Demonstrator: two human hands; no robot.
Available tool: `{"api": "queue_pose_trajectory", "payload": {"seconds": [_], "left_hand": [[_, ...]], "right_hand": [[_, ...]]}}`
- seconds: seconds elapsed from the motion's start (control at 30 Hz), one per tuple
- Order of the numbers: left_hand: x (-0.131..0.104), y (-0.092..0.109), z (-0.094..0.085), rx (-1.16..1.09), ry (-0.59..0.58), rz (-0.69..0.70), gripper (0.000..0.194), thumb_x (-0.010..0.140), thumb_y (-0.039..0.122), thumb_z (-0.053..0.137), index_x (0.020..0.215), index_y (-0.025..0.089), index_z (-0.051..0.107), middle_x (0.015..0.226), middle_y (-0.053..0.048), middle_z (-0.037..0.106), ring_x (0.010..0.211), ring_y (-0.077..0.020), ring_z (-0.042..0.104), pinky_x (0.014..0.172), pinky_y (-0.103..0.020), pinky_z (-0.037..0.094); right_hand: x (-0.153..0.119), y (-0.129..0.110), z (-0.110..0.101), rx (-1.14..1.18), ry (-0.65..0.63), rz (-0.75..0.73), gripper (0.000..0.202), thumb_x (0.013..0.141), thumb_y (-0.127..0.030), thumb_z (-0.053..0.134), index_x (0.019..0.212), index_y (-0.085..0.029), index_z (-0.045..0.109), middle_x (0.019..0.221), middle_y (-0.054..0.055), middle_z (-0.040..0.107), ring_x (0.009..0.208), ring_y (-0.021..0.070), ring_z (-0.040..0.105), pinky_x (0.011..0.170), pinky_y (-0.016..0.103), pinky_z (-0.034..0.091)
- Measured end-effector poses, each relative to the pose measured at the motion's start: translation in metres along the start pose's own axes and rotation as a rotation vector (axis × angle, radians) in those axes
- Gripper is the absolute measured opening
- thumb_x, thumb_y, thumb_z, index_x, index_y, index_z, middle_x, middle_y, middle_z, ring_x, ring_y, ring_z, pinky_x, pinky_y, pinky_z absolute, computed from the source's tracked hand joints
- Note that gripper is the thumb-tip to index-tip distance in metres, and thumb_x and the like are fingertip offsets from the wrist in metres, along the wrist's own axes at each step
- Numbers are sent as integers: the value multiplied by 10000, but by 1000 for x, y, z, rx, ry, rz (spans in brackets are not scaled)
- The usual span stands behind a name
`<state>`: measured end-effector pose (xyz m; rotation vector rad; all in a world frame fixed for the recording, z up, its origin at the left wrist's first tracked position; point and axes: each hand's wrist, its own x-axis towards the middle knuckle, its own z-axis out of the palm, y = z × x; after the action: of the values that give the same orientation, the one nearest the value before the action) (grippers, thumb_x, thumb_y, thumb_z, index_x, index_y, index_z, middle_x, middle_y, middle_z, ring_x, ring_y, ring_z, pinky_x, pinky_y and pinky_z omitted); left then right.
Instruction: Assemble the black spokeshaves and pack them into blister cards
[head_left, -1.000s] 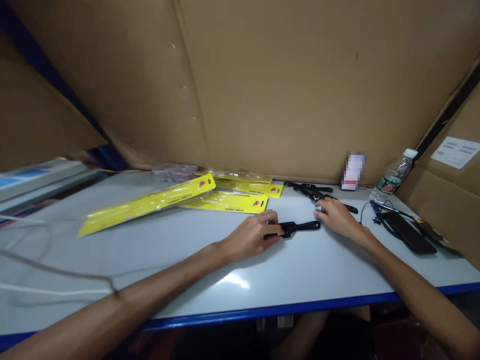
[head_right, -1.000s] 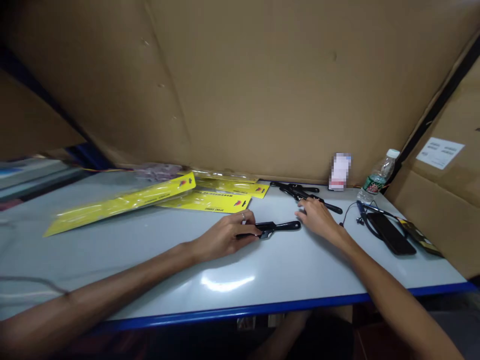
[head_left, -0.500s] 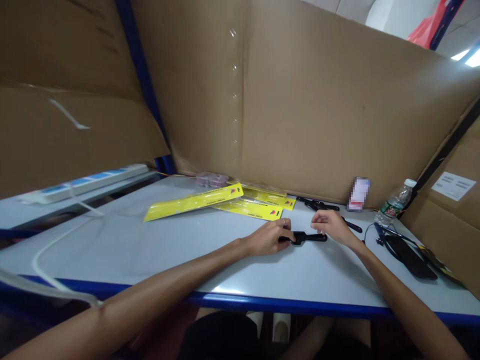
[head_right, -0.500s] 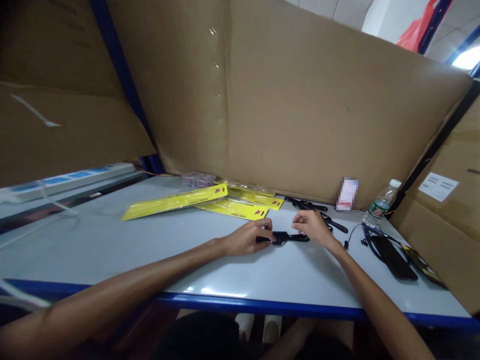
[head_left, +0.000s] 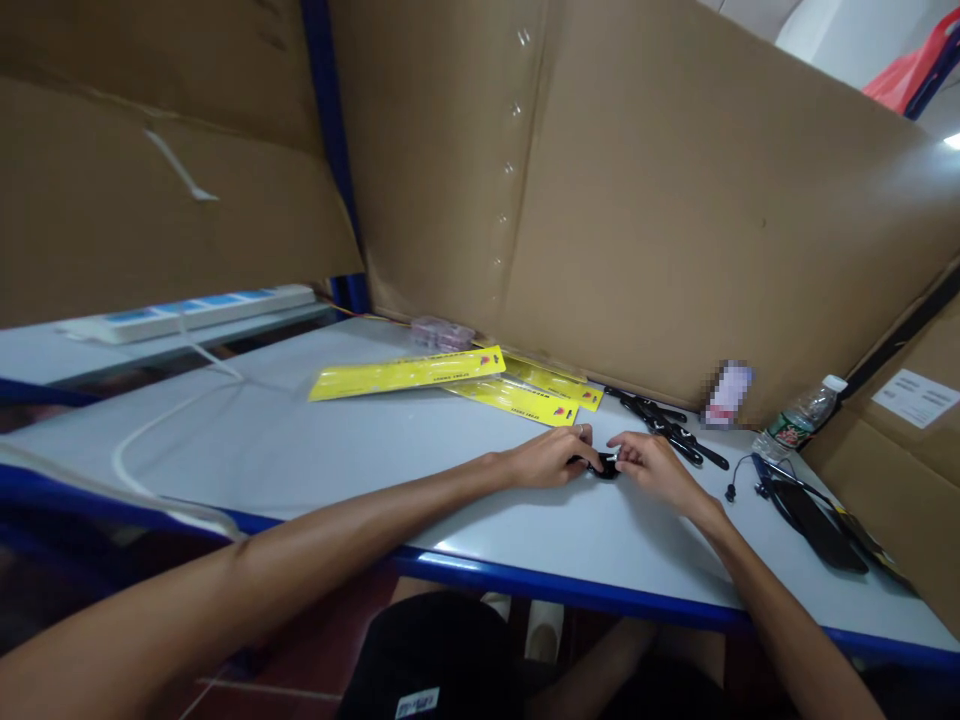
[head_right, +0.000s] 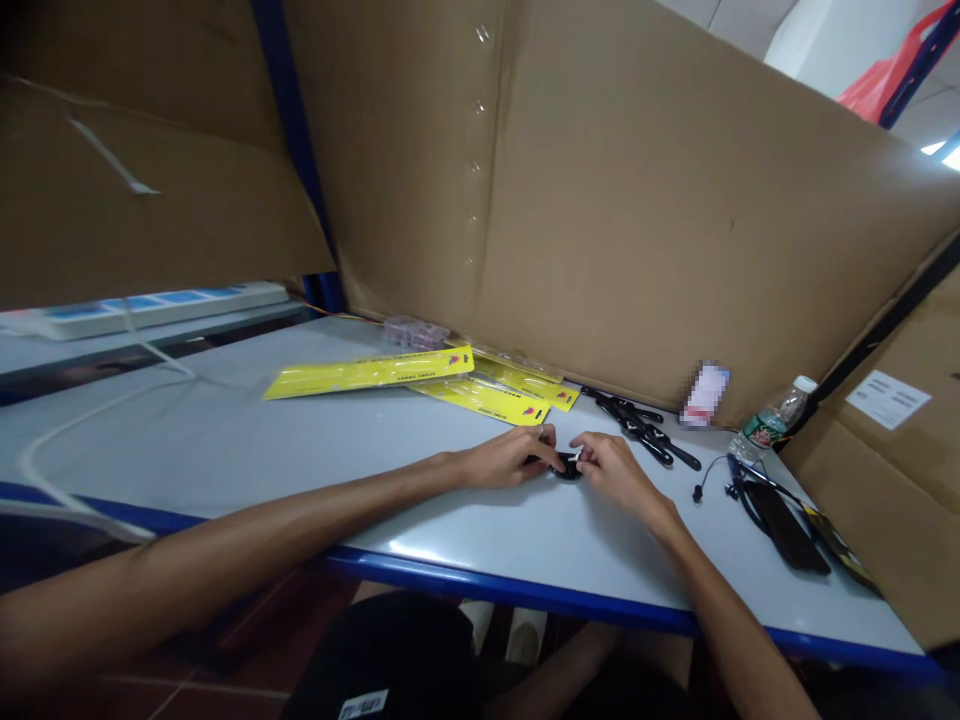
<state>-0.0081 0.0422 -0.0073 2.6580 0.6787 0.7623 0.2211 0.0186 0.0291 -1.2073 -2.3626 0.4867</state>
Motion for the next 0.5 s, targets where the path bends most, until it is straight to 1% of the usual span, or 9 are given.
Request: {"api": "queue_pose_trajectory", "payload": {"seconds": [0.07,0.13,0.2,0.33,0.5], "left_hand": [[0,1,0,6,-3,5,380,869,28,540,1078,225,788,939,-57,620,804,-153,590,792,-264,476],[1,0,0,3,-3,8,379,877,25,532,1078,220,788,928,-57,622,802,-154,593,786,-261,473],[1,-1,0,-4,2,11,369,884,25,533,1076,212,787,926,-58,623,819,-159,602,787,-257,469],[1,-2,1,1,11,11,352,864,24,580,1076,213,787,934,-53,618,832,-160,608,796,-248,465],[1,-2,1,10,6,1,354,845,22,603,1073,222,786,943,-51,632,821,-164,619,792,-258,472]], "right_hand": [[0,0,1,25,-6,34,258,800,-40,621,1010,-177,681,775,7,701,702,156,637,682,264,477],[0,0,1,6,-5,41,213,795,-35,633,943,-176,693,768,9,700,703,158,637,684,264,476],[1,-1,2,-50,6,16,209,793,-15,628,899,-172,717,790,22,705,725,163,638,701,268,471],[0,-6,4,-125,18,-39,269,809,18,599,936,-168,745,825,33,693,751,161,624,713,265,454],[-4,-14,8,-191,26,-82,290,848,48,541,930,-149,738,857,48,672,768,157,606,719,265,441]]}}
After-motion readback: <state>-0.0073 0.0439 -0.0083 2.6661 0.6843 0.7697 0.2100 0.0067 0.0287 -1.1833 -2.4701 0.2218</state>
